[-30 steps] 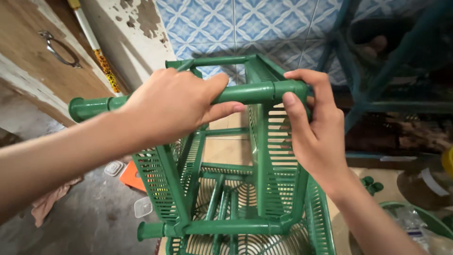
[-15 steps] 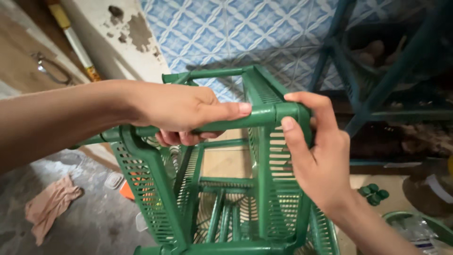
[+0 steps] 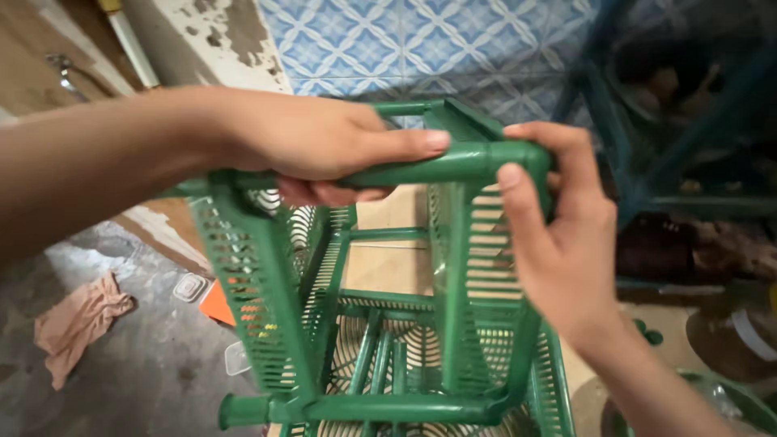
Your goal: The person assembles a green plastic basket by inserting vertical rods into the base and side panels, then attaching the top frame and securing the corners. The person repeatedly adjusts and aligns the components to ensure a stable structure.
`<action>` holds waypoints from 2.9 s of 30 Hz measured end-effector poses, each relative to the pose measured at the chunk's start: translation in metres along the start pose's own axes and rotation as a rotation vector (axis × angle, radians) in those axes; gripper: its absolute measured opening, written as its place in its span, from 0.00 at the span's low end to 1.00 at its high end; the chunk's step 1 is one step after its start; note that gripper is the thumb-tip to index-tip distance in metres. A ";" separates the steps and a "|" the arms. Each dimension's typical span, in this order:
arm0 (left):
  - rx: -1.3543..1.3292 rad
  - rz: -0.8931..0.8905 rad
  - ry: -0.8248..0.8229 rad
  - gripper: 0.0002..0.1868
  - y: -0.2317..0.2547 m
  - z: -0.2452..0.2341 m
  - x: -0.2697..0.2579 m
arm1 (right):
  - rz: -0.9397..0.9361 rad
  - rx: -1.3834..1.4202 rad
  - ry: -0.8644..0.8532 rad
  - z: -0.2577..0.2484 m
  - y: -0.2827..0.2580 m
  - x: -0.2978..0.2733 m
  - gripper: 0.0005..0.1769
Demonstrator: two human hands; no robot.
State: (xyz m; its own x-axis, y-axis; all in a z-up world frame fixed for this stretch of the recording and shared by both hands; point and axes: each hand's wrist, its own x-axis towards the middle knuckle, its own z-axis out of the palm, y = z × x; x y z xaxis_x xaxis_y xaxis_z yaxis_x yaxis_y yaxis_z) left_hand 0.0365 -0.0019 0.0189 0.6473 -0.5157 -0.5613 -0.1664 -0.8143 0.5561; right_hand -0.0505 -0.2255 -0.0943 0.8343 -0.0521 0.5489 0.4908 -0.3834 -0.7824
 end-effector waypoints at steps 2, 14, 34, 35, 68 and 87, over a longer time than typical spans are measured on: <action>0.258 0.132 0.359 0.39 0.002 0.010 -0.005 | -0.113 0.056 -0.026 -0.003 0.005 0.012 0.12; 0.903 0.328 0.744 0.29 -0.026 0.018 -0.004 | -0.126 0.001 -0.007 0.000 0.008 0.017 0.12; -0.092 -0.105 -0.264 0.36 0.007 -0.013 -0.007 | -0.091 -0.067 0.064 0.009 -0.013 0.004 0.14; -0.110 -0.106 -0.271 0.36 0.006 -0.013 -0.006 | -0.074 -0.057 0.058 0.009 -0.012 0.004 0.14; 0.443 0.220 0.350 0.43 -0.009 0.018 -0.005 | -0.082 -0.036 0.085 0.017 -0.009 -0.007 0.14; -0.201 -0.133 -0.315 0.38 -0.001 0.003 -0.003 | -0.037 -0.029 0.040 0.011 -0.006 -0.012 0.17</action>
State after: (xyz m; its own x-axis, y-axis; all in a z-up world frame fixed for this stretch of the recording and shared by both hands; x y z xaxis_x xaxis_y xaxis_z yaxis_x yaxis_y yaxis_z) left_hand 0.0321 -0.0003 0.0181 0.3880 -0.4915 -0.7797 0.0727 -0.8270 0.5575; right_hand -0.0609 -0.2123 -0.0991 0.8049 -0.0738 0.5888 0.5131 -0.4120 -0.7530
